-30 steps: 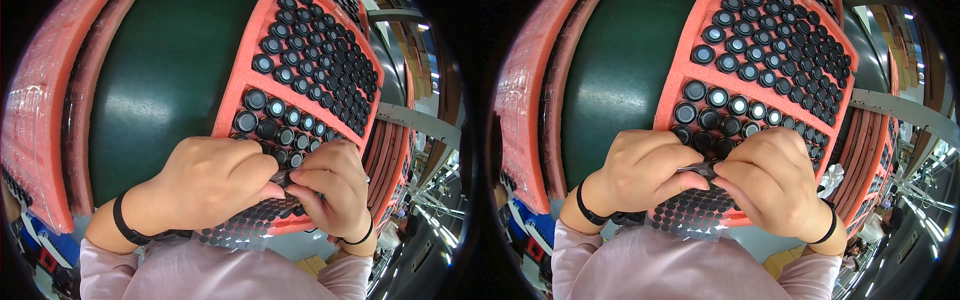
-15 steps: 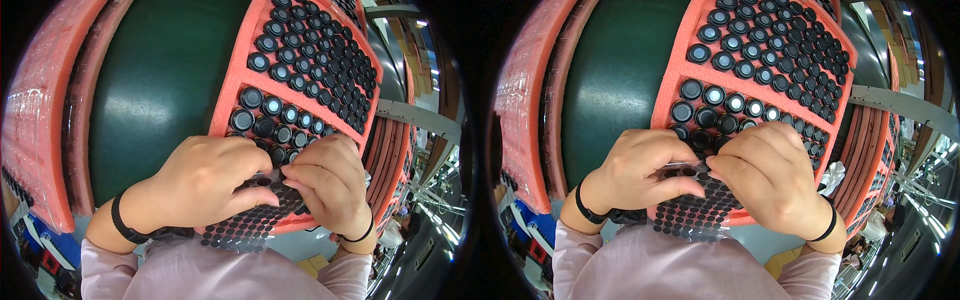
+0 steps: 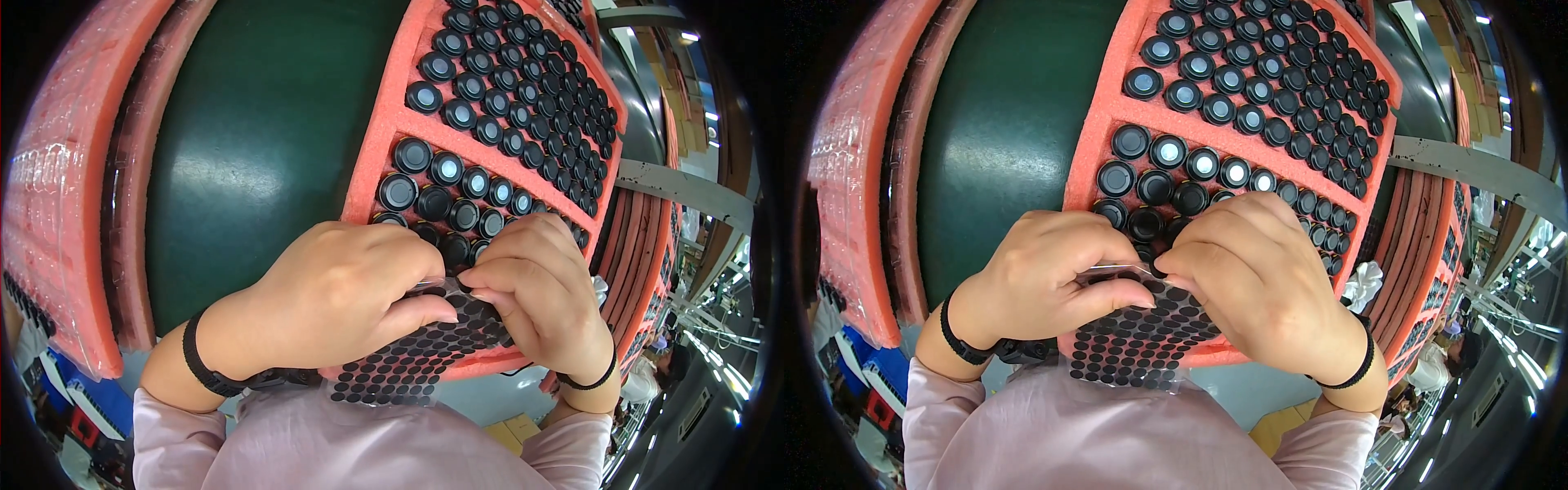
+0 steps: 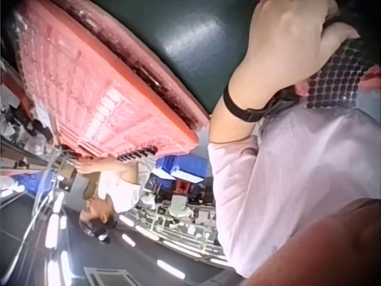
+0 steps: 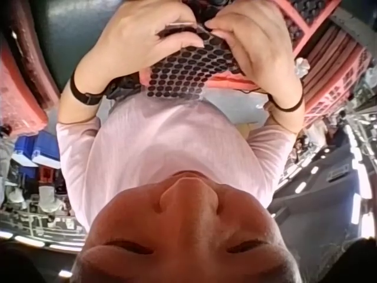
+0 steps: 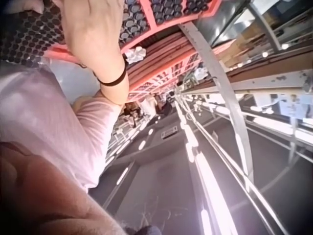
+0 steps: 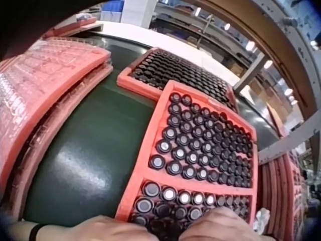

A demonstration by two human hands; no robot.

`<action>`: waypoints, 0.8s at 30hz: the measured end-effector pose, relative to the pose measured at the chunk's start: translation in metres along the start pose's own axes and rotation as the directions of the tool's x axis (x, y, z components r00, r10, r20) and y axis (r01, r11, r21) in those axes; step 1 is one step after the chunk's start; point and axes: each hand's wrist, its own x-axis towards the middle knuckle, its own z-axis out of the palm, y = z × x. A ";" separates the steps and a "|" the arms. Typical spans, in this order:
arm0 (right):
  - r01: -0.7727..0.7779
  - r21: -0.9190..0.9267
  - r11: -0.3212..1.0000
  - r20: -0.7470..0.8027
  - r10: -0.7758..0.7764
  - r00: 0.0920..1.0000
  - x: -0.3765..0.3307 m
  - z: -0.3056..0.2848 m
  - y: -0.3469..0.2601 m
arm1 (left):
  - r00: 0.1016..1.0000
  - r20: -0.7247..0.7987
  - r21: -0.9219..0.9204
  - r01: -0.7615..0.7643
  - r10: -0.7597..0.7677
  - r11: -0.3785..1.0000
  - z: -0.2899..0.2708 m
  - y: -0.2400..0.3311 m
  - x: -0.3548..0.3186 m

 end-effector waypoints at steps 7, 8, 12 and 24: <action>-0.029 0.096 0.995 0.008 0.028 1.000 0.000 -0.001 0.001 | 1.000 0.021 -0.045 0.023 -0.022 0.999 -0.002 0.002 -0.002; -0.019 0.087 0.996 0.003 0.018 1.000 0.000 -0.001 0.000 | 0.999 0.016 -0.058 0.028 -0.028 0.998 -0.002 0.002 -0.002; 0.029 0.038 0.999 0.000 -0.029 1.000 -0.001 -0.002 0.001 | 0.998 0.043 -0.079 0.050 -0.046 0.996 -0.003 0.003 -0.002; 0.193 -0.197 0.961 -0.012 -0.199 0.980 0.003 -0.002 0.000 | 0.988 0.098 -0.140 0.131 -0.118 0.981 -0.008 0.006 0.000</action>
